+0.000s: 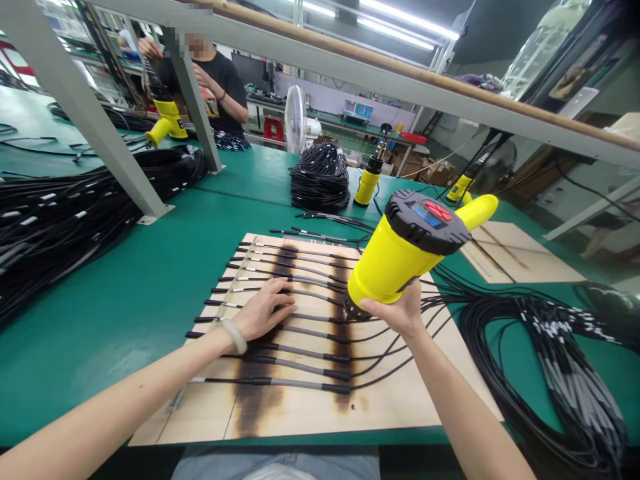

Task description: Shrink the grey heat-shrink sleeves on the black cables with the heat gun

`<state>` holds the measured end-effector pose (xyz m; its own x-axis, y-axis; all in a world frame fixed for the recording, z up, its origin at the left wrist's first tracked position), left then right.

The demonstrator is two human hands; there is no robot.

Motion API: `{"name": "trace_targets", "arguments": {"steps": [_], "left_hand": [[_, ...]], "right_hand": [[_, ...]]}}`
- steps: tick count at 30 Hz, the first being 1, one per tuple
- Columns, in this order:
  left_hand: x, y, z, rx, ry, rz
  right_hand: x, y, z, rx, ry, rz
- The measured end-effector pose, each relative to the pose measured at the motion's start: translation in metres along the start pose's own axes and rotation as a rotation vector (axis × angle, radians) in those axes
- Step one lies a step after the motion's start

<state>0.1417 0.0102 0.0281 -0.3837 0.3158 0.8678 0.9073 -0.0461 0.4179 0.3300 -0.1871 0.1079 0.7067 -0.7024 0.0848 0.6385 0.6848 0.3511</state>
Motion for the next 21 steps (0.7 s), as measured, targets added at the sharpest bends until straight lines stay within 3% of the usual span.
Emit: {"name": "trace_targets", "arguments": {"steps": [5, 13, 21], "left_hand": [[0.001, -0.003, 0.001, 0.011, -0.006, -0.014], [0.001, -0.005, 0.0, 0.025, -0.008, -0.019], [0.004, -0.009, -0.001, 0.036, 0.008, 0.004]], "right_hand": [[-0.002, -0.001, -0.004, -0.034, 0.036, 0.045], [-0.02, 0.024, -0.001, -0.038, 0.136, 0.013], [-0.022, 0.03, -0.008, -0.017, 0.105, -0.01]]}}
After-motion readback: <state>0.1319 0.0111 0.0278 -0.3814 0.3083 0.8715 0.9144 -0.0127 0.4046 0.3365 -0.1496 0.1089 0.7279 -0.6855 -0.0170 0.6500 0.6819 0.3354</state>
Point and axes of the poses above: each hand's wrist, its own y-axis towards the middle knuckle, its own x-axis out of the back of the hand, z = x × y, the point moved 2 cm from there along y, towards the middle knuckle, and after that the axes turned 15 degrees about -x, right-handed, at the moved point
